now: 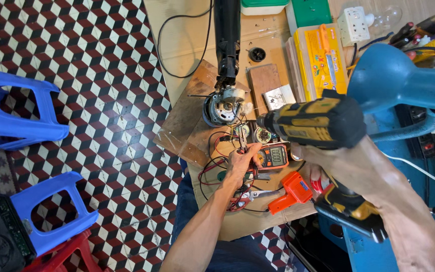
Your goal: The person disassembles a small electric motor attached to a long black tube, using a cordless drill, pliers, and a screwdriver. They remove screws, separate the motor housing, and inspect the internal components including the rotor and stator.
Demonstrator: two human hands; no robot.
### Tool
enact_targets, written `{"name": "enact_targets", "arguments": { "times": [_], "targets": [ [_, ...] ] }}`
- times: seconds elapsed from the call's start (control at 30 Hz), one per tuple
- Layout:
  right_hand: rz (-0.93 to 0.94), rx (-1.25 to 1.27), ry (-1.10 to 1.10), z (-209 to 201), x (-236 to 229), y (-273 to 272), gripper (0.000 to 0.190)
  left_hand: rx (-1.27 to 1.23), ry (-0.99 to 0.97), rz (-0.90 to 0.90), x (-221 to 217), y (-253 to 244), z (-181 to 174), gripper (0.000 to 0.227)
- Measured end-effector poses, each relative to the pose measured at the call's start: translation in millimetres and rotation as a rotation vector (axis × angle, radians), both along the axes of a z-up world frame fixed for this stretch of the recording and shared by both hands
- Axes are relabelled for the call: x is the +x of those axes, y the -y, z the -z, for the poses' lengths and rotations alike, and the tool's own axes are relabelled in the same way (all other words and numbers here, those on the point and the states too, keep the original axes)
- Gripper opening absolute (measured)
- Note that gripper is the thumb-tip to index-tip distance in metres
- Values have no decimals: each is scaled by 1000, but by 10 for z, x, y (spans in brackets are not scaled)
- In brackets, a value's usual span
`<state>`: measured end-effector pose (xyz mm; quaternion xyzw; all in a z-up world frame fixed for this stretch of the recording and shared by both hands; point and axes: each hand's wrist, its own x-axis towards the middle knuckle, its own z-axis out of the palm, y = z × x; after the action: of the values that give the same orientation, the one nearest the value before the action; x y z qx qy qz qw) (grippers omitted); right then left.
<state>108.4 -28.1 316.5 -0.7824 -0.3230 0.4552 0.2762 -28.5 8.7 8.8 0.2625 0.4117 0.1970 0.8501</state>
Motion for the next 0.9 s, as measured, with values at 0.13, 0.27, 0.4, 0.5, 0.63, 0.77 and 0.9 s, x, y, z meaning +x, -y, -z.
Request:
{"name": "enact_targets", "arguments": {
  "times": [0.13,0.27,0.4,0.5,0.63,0.77,0.9],
  "targets": [
    [196,195,-62,199,113,834,24,59,8,101,107,-38,-46,32],
    [274,488,43,637,-87,1675,23,28,1,244,354,-184,-55,24],
    [786,326,-85,1099,-438,2257,50,29,-34,455,656,-424,96,36],
    [1051,163,-133,1458,-667,2621,59,-88,13,432,960,-583,284,26],
    [1000,115,-119,1968,-841,2950,54,-87,-113,554,1205,-893,411,22],
    [1138,-40,-236,2204,-1063,3074,54,3,-278,626,1271,-1128,305,23],
    [1165,-94,-293,2302,-1152,3083,53,55,-324,700,1292,-1230,232,33]
  ]
}}
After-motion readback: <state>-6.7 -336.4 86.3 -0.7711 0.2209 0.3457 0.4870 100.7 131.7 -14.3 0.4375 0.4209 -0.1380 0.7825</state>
